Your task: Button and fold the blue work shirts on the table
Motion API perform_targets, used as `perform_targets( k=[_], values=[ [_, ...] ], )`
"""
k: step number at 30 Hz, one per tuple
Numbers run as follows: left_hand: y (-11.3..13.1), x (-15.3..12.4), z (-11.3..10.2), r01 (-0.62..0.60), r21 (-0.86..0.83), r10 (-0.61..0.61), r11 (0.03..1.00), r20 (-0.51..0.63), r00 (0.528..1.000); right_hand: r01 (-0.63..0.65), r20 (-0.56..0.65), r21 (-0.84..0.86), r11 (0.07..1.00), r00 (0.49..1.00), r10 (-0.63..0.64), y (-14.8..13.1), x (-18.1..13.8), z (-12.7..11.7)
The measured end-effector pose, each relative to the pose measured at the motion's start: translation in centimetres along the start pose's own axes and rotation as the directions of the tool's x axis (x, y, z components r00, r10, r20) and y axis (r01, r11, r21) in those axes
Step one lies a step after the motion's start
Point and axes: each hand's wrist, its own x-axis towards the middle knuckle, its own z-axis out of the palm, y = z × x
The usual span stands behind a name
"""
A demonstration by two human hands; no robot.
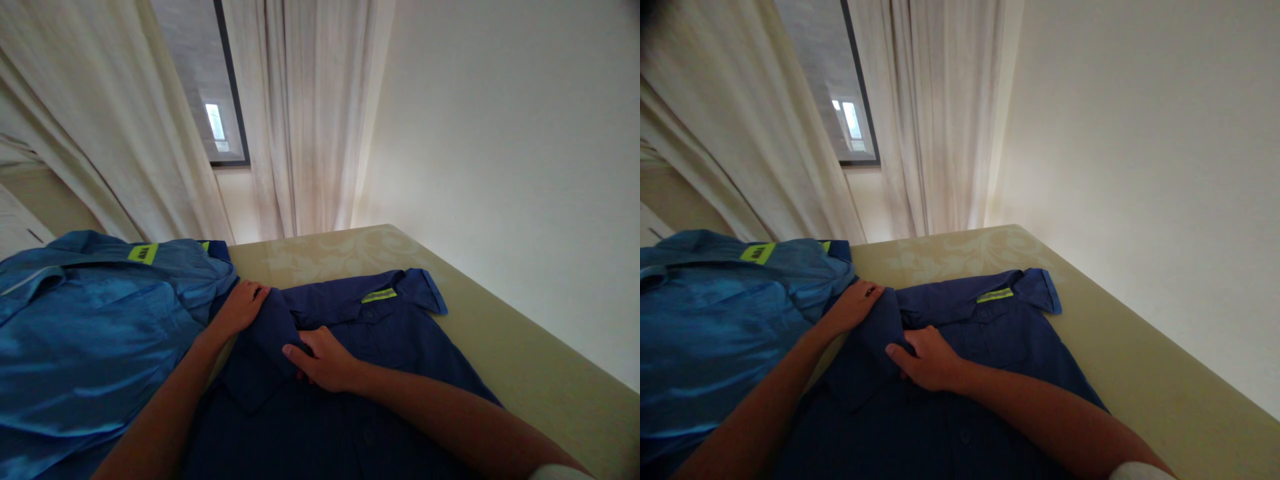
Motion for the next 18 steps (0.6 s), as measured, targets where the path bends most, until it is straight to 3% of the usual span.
perform_targets(
  k=[4,7,13,18],
  values=[
    [-0.1,-0.1,0.2,-0.030,-0.046,0.031,0.999,0.010,0.999,-0.079,-0.027,-0.036,0.996,0.997,0.078,0.3,0.2,0.3],
    [0.0,-0.3,1.0,-0.037,-0.102,0.039,0.994,0.015,0.999,-0.046,-0.067,-0.089,0.995,0.997,0.041,0.1,0.2,0.3],
    [-0.3,-0.7,2.7,-0.038,0.064,0.040,0.997,-0.025,0.999,0.019,-0.044,-0.186,0.982,0.999,-0.028,-0.4,0.1,0.2],
    [-1.1,-0.5,2.9,-0.038,0.051,0.038,0.998,-0.018,0.999,0.042,-0.021,-0.212,0.976,0.999,-0.047,-0.1,0.1,0.2]
  ],
)
